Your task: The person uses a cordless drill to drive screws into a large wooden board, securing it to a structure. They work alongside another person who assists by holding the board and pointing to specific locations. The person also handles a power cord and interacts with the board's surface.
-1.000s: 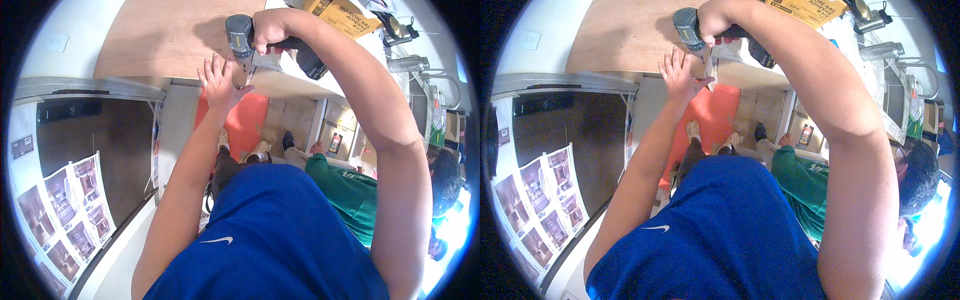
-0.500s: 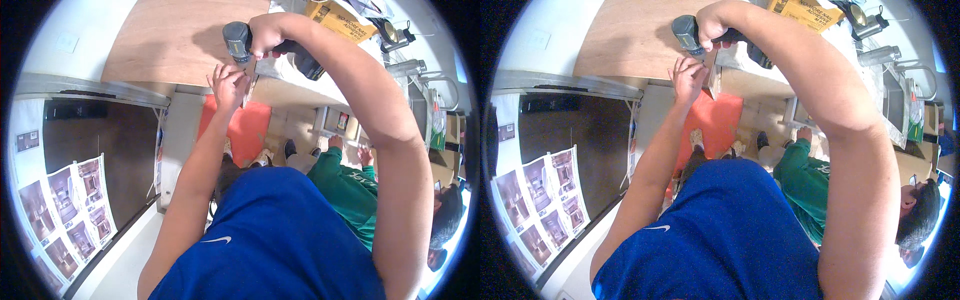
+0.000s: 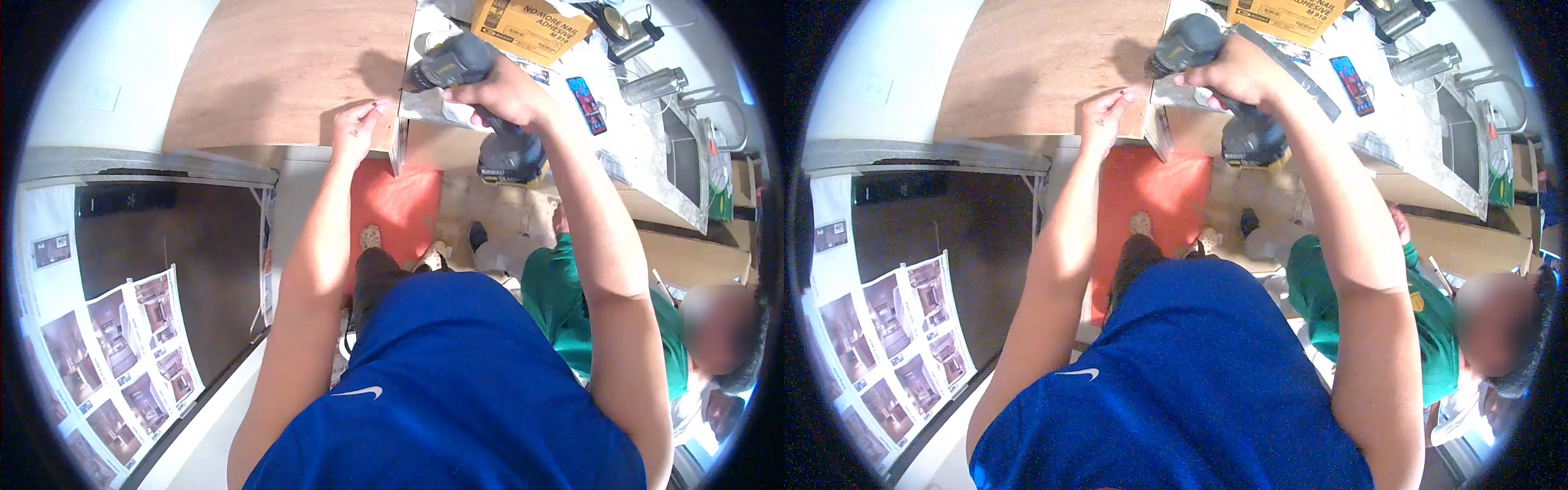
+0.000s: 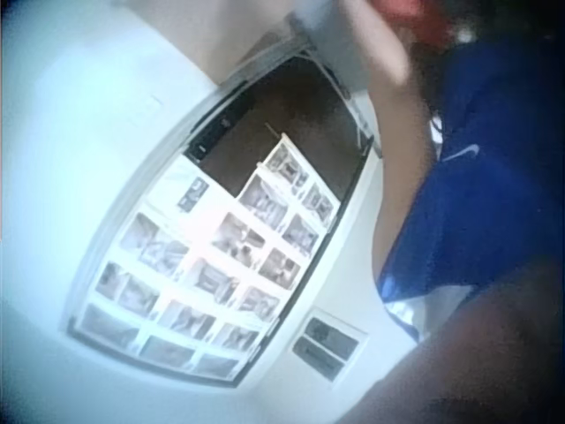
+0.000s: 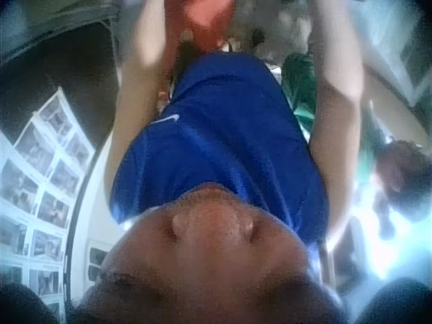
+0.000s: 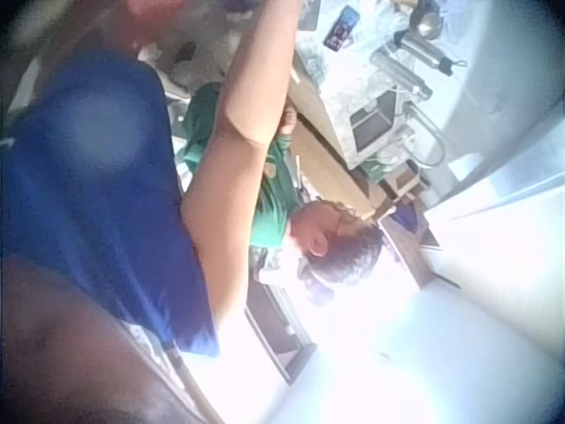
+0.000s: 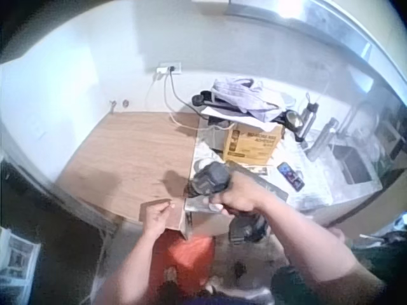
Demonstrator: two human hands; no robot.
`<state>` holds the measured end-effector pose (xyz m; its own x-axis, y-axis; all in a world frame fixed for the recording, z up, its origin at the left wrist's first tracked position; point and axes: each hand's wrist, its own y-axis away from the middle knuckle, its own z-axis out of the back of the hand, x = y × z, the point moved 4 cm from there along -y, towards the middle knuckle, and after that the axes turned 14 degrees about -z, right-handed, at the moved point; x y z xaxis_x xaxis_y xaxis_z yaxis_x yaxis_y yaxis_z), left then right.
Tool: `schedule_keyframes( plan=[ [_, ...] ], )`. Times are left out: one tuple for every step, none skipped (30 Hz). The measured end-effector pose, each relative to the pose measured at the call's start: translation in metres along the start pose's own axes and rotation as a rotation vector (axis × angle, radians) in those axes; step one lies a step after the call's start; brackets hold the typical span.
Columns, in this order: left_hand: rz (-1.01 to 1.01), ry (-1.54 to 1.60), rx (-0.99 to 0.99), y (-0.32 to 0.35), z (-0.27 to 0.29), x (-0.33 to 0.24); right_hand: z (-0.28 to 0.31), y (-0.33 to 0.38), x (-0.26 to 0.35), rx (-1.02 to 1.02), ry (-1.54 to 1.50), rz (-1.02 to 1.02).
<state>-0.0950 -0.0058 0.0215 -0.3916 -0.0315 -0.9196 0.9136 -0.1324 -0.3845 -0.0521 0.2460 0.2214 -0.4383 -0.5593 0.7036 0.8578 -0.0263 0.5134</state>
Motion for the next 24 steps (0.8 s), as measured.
schedule_keyframes(
  plan=[
    [-0.066,-0.073,0.075,-0.005,0.002,0.002,-0.003,0.007,-0.011,-0.01,-0.102,-0.036],
    [-0.134,-0.144,0.157,-0.01,0.004,0.009,-0.007,0.016,-0.02,-0.024,-0.209,-0.075],
    [-0.208,-0.208,0.237,-0.018,0.004,0.01,-0.008,0.022,-0.029,-0.046,-0.311,-0.113],
    [-0.257,-0.262,0.292,-0.022,0.007,0.012,-0.01,0.027,-0.039,-0.033,-0.39,-0.189],
    [-0.309,-0.307,0.352,-0.026,0.007,0.007,-0.011,0.032,-0.05,-0.028,-0.472,-0.271],
    [-0.36,-0.352,0.406,-0.03,0.006,0.005,-0.012,0.036,-0.061,-0.02,-0.549,-0.35],
    [-0.389,-0.325,0.438,-0.036,0.004,0.005,-0.013,0.038,-0.067,-0.03,-0.597,-0.336],
    [-0.388,-0.293,0.476,-0.04,0.002,0.009,-0.017,0.041,-0.074,-0.042,-0.644,-0.33],
    [-0.386,-0.26,0.514,-0.044,0.002,0.013,-0.019,0.041,-0.077,-0.054,-0.692,-0.324],
    [-0.384,-0.228,0.552,-0.049,0.001,0.017,-0.019,0.037,-0.08,-0.076,-0.687,-0.331],
    [-0.403,-0.236,0.568,-0.054,-0.002,0.017,-0.02,0.035,-0.083,-0.098,-0.683,-0.34],
    [-0.421,-0.243,0.584,-0.06,-0.006,0.016,-0.022,0.032,-0.083,-0.12,-0.678,-0.35],
    [-0.439,-0.251,0.599,-0.063,-0.009,0.017,-0.022,0.03,-0.081,-0.122,-0.676,-0.353],
    [-0.454,-0.257,0.637,-0.065,-0.01,0.02,-0.02,0.028,-0.072,-0.133,-0.616,-0.369],
    [-0.473,-0.266,0.676,-0.067,-0.011,0.022,-0.019,0.025,-0.062,-0.142,-0.557,-0.381],
    [-0.492,-0.275,0.713,-0.069,-0.012,0.025,-0.018,0.024,-0.05,-0.149,-0.497,-0.393],
    [-0.47,-0.338,0.727,-0.07,-0.013,0.026,-0.019,0.024,-0.034,-0.171,-0.441,-0.39],
    [-0.452,-0.396,0.748,-0.071,-0.017,0.026,-0.02,0.022,-0.028,-0.189,-0.403,-0.391],
    [-0.435,-0.455,0.768,-0.073,-0.021,0.026,-0.018,0.017,-0.025,-0.205,-0.363,-0.392],
    [-0.424,-0.427,0.772,-0.075,-0.025,0.024,-0.017,0.014,-0.021,-0.223,-0.324,-0.393],
    [-0.413,-0.403,0.768,-0.078,-0.028,0.024,-0.017,0.011,-0.014,-0.236,-0.259,-0.364],
    [-0.401,-0.379,0.763,-0.08,-0.032,0.023,-0.017,0.01,-0.01,-0.256,-0.234,-0.34],
    [-0.432,-0.456,0.759,-0.079,-0.033,0.027,-0.018,0.009,-0.005,-0.274,-0.205,-0.314],
    [-0.361,-0.438,0.751,-0.077,-0.034,0.031,-0.017,0.008,-0.002,-0.292,-0.176,-0.287]
  ],
)
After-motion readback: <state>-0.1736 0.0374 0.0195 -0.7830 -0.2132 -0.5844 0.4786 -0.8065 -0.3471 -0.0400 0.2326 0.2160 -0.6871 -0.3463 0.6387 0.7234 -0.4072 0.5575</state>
